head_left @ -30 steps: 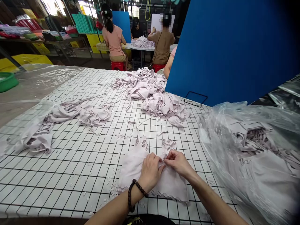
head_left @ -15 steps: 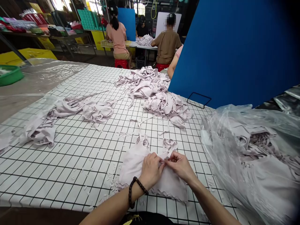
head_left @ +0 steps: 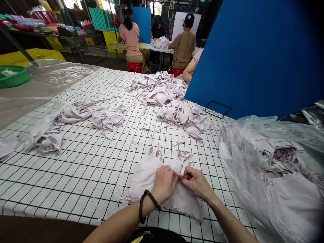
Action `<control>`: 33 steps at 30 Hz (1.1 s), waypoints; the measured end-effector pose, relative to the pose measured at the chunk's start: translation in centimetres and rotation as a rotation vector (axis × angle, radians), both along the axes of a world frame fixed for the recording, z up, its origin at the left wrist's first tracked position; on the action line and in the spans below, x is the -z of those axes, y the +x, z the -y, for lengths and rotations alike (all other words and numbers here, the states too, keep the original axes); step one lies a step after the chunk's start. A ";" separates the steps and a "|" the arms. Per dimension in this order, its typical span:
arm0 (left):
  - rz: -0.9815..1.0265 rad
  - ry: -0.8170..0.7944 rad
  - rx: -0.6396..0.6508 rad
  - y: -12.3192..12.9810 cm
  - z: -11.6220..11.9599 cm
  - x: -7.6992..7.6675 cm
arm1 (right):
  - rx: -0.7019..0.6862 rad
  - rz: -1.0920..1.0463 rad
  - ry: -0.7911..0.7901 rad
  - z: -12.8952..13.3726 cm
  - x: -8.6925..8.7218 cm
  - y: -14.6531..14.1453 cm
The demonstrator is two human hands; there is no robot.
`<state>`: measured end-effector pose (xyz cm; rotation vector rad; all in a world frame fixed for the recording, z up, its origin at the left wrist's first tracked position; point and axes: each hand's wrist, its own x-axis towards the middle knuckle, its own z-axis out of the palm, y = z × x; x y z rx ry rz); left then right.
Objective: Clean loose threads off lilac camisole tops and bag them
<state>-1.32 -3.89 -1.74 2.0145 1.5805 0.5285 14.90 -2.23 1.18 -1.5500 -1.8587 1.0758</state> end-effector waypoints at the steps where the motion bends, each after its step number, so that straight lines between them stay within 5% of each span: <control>1: 0.006 0.000 0.001 0.0 0.0 0.0 | -0.018 0.021 0.018 -0.1 -0.3 0.1; 8: 0.021 0.006 -0.001 0.0 0.0 -0.1 | -0.089 0.039 -0.040 -0.8 -1.2 0.8; 15: 0.008 0.001 -0.001 0.1 0.1 -0.3 | 0.161 -0.348 -0.504 -2.4 0.4 0.2; 20: 0.037 -0.015 -0.070 0.3 0.4 -0.4 | 0.259 -0.549 -0.728 -3.1 -0.3 -0.5; 27: 0.029 0.025 0.019 0.2 0.6 -0.6 | 0.356 -0.686 -0.547 -4.6 -0.9 0.5; 33: 0.022 0.024 0.048 -0.1 0.7 -0.3 | 0.465 -0.384 -0.384 -6.3 0.5 3.1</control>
